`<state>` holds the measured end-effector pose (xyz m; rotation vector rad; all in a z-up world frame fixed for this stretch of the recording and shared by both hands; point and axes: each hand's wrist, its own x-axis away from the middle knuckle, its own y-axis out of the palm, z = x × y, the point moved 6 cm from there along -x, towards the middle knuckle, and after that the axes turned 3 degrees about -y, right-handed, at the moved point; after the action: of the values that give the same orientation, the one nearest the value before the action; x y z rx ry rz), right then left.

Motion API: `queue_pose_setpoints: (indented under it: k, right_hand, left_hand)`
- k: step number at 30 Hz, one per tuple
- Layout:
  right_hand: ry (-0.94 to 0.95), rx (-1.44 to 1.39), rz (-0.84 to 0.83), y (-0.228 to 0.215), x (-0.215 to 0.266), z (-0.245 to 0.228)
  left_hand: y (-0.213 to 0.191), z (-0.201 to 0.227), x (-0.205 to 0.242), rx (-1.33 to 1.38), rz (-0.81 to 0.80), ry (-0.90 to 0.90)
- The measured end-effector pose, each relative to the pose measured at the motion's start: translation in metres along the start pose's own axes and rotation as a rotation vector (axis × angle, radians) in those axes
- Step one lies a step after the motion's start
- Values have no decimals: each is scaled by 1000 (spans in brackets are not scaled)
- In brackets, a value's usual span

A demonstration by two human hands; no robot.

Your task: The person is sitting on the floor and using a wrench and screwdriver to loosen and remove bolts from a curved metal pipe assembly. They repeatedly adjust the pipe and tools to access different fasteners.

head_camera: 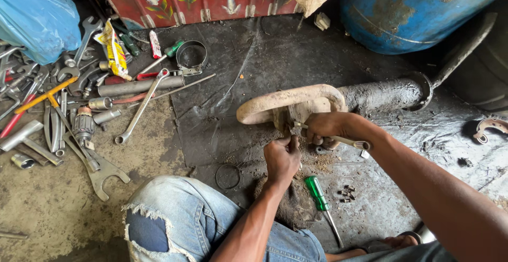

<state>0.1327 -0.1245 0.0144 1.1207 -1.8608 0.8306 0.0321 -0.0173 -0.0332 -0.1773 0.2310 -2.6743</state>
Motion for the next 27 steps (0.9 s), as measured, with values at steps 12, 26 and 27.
queue_pose_setpoints:
  k: [12, 26, 27]
  right_hand:
    - [-309, 564, 418, 34, 0, 7]
    - [-219, 680, 558, 42, -23, 38]
    - [-208, 594, 592, 46, -24, 41]
  left_hand:
    - [-5, 18, -17, 32, -8, 67]
    - [-8, 24, -16, 81, 67, -180]
    - [-7, 19, -14, 134, 44, -305]
